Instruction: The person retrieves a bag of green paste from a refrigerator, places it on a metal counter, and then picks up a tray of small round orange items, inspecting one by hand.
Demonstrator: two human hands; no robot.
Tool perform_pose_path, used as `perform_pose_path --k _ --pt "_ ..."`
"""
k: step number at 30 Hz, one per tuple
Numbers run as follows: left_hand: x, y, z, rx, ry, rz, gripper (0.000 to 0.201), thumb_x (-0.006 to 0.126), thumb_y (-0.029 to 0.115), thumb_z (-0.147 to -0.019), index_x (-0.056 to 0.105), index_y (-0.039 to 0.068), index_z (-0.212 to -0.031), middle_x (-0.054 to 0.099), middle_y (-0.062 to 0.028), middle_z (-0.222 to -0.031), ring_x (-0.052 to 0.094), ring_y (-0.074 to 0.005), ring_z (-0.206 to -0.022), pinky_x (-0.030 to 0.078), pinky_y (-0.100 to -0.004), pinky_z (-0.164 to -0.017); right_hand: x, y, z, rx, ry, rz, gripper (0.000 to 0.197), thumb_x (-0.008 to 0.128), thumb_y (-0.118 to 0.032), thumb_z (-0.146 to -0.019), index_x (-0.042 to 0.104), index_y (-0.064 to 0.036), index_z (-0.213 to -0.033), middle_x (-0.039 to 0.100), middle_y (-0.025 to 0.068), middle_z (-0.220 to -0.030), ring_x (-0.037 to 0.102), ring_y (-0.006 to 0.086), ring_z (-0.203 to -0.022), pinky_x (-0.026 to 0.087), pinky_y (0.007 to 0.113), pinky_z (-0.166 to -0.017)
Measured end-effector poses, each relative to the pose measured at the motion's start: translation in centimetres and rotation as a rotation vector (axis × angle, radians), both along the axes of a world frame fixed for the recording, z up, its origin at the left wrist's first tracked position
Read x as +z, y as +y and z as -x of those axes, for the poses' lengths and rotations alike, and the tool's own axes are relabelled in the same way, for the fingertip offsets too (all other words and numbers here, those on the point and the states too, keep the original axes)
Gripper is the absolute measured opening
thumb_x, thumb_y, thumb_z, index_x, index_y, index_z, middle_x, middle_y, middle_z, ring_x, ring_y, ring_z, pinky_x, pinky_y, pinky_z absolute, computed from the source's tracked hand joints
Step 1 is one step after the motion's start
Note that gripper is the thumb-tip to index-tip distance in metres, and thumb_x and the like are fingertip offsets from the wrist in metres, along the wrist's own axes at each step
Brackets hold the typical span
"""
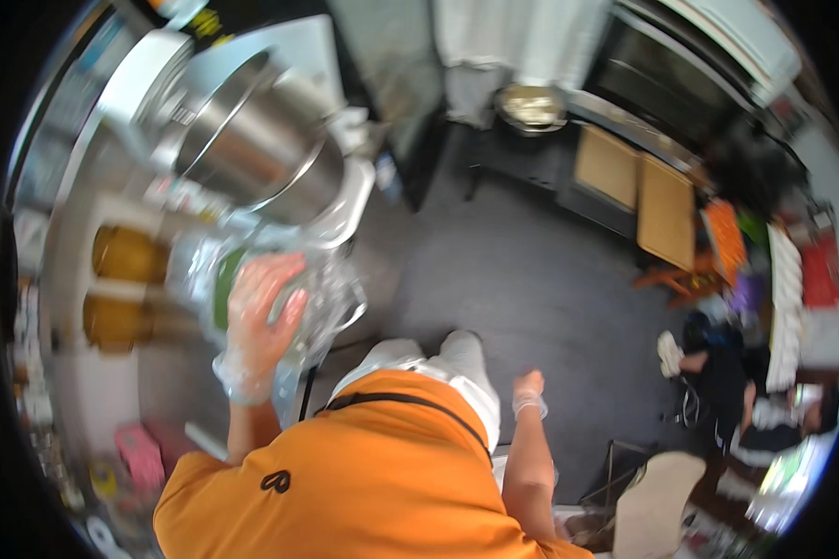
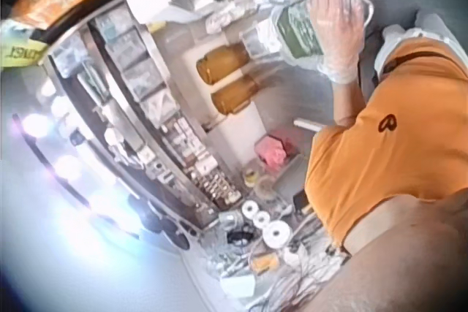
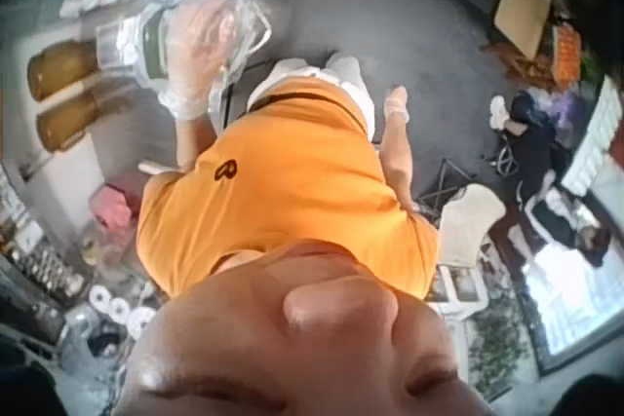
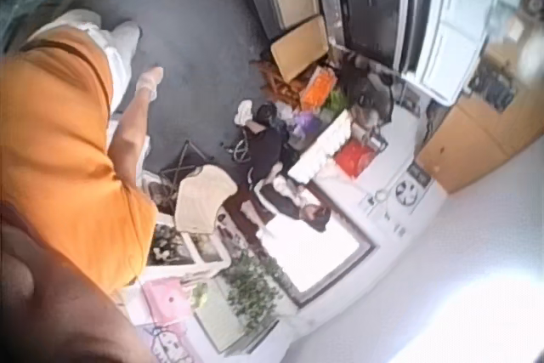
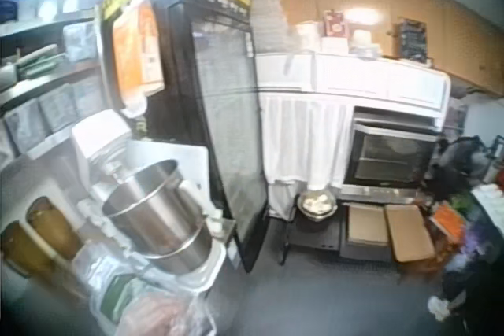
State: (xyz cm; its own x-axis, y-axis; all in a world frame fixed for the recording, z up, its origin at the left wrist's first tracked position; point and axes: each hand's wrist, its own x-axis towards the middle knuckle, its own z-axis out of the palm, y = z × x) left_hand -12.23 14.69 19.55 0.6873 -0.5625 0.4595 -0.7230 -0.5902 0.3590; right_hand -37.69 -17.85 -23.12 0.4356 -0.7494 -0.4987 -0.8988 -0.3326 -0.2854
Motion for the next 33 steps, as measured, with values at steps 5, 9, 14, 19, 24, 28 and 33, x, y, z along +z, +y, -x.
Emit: perform_pose_path --k 5,9,14,19,24,28,33 --pt "-1.2 6.4 2.5 0.363 0.015 -0.022 0.023 0.064 0.004 -0.080 0.063 0.003 -0.103 0.065 -0.0132 -0.106 0.059 -0.0317 -0.096 0.045 -0.0376 -0.086 5.9 4.6 -15.0 0.408 -0.512 -0.200 0.031 0.062 -0.010 -0.077 0.066 -0.0022 -0.106 0.067 0.0231 -0.097 0.065 0.0348 -0.094 0.051 0.040 -0.082" --pt "-2.0 9.4 5.1 0.572 0.041 -0.047 0.023 0.066 0.005 -0.080 0.063 0.003 -0.102 0.066 -0.0128 -0.105 0.060 -0.0317 -0.097 0.046 -0.0379 -0.086 18.5 14.0 -24.6 0.759 -0.716 -0.443 0.029 0.062 -0.013 -0.082 0.063 -0.0031 -0.109 0.067 0.0180 -0.090 0.066 0.0311 -0.081 0.052 0.039 -0.072" --pt "-3.0 11.6 7.9 0.671 0.139 -0.067 0.023 0.067 0.007 -0.079 0.064 0.004 -0.102 0.066 -0.0124 -0.105 0.060 -0.0321 -0.096 0.046 -0.0384 -0.086 25.2 24.5 -29.2 1.110 -1.077 -0.471 0.025 0.063 -0.011 -0.083 0.062 -0.0034 -0.107 0.062 0.0134 -0.094 0.063 0.0298 -0.082 0.051 0.036 -0.072" --pt "-4.3 13.2 9.8 0.744 0.219 -0.042 0.024 0.067 0.011 -0.080 0.063 0.004 -0.103 0.065 -0.0123 -0.106 0.059 -0.0324 -0.096 0.045 -0.0387 -0.087 27.8 31.5 -31.1 1.330 -0.886 -0.110 0.055 0.070 -0.033 -0.078 0.053 0.0016 -0.117 0.053 0.0199 -0.120 0.063 0.0352 -0.091 0.051 0.044 -0.078" --pt "-6.9 14.7 9.6 0.783 0.221 -0.022 0.029 0.067 0.015 -0.082 0.061 0.002 -0.107 0.063 -0.0136 -0.109 0.058 -0.0340 -0.098 0.044 -0.0404 -0.089 26.4 32.9 -32.5 1.308 -0.874 0.023 0.029 0.069 -0.025 -0.079 0.063 -0.0024 -0.095 0.059 0.0178 -0.103 0.063 0.0352 -0.082 0.051 0.043 -0.073" --pt "-11.1 16.8 6.4 0.881 0.190 -0.106 0.046 0.065 0.022 -0.084 0.052 -0.002 -0.121 0.055 -0.0184 -0.123 0.052 -0.0361 -0.111 0.041 -0.0430 -0.095 26.6 32.1 -32.7 1.225 -1.040 -0.169 0.008 0.066 -0.013 -0.082 0.066 -0.0050 -0.082 0.061 0.0116 -0.085 0.062 0.0338 -0.076 0.048 0.042 -0.068" --pt "-14.4 17.9 2.2 0.892 0.219 -0.125 0.057 0.069 0.024 -0.082 0.047 -0.003 -0.127 0.047 -0.0208 -0.132 0.047 -0.0362 -0.118 0.037 -0.0438 -0.101 26.9 30.0 -31.4 1.195 -1.097 -0.370 0.006 0.065 -0.007 -0.082 0.065 -0.0018 -0.084 0.061 0.0103 -0.085 0.061 0.0297 -0.075 0.048 0.036 -0.068"
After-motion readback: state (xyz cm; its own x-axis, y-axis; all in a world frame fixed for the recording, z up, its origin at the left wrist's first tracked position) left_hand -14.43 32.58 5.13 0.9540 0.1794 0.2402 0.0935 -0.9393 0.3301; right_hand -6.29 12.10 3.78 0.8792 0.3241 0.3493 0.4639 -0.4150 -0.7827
